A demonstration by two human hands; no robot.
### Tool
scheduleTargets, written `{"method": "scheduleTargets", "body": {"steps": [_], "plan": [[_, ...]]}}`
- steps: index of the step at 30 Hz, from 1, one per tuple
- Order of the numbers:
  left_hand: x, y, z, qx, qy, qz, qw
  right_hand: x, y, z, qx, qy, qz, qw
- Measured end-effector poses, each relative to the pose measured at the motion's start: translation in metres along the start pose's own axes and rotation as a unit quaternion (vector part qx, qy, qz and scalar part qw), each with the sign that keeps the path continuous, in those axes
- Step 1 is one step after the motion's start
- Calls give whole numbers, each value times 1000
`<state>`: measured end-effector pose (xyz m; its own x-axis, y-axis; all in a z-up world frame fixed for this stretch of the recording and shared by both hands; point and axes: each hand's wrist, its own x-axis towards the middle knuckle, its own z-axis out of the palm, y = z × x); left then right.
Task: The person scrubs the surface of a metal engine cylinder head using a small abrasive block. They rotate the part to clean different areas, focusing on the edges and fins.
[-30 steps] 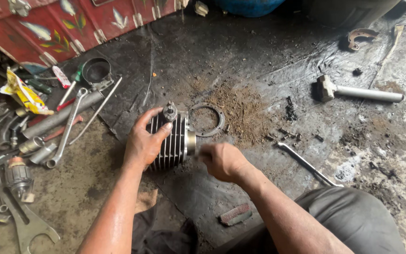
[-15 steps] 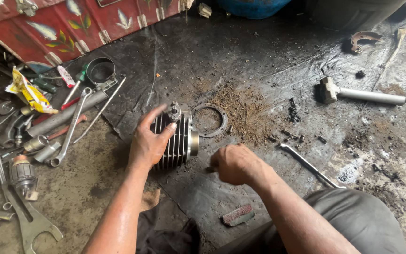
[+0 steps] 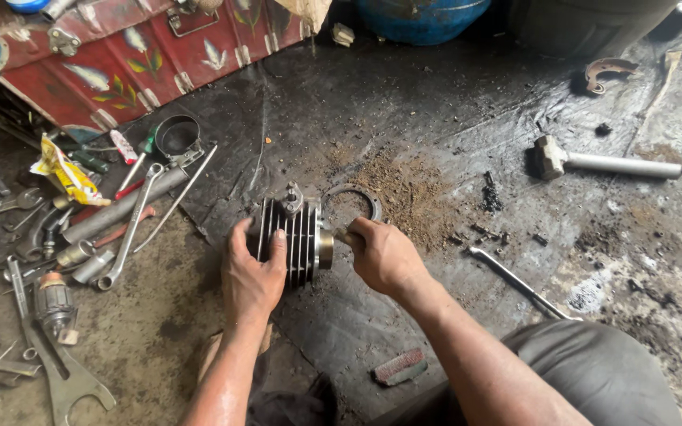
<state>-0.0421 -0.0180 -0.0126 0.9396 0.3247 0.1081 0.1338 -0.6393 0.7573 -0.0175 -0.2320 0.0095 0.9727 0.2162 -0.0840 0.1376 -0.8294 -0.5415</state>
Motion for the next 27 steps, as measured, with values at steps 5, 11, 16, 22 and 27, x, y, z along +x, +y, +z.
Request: {"method": "scheduleTargets", "body": {"steps": [5,11,16,22,27], "plan": [[21,20,-6,23,17,115,993,8,0,18,72,137,-104,982],[36,37,-6,90,-159,90,979,3,-23,14,96,-29,46,994],[33,38,-4,67,-130,129,981,10,-38,11,141,0,121,983],[35,40,-5,52,-135,94,985,-11,-31,34,217,28,98,971],[35,39,-6,47,-122,115,985,10,-26,30,227,51,72,970]]}}
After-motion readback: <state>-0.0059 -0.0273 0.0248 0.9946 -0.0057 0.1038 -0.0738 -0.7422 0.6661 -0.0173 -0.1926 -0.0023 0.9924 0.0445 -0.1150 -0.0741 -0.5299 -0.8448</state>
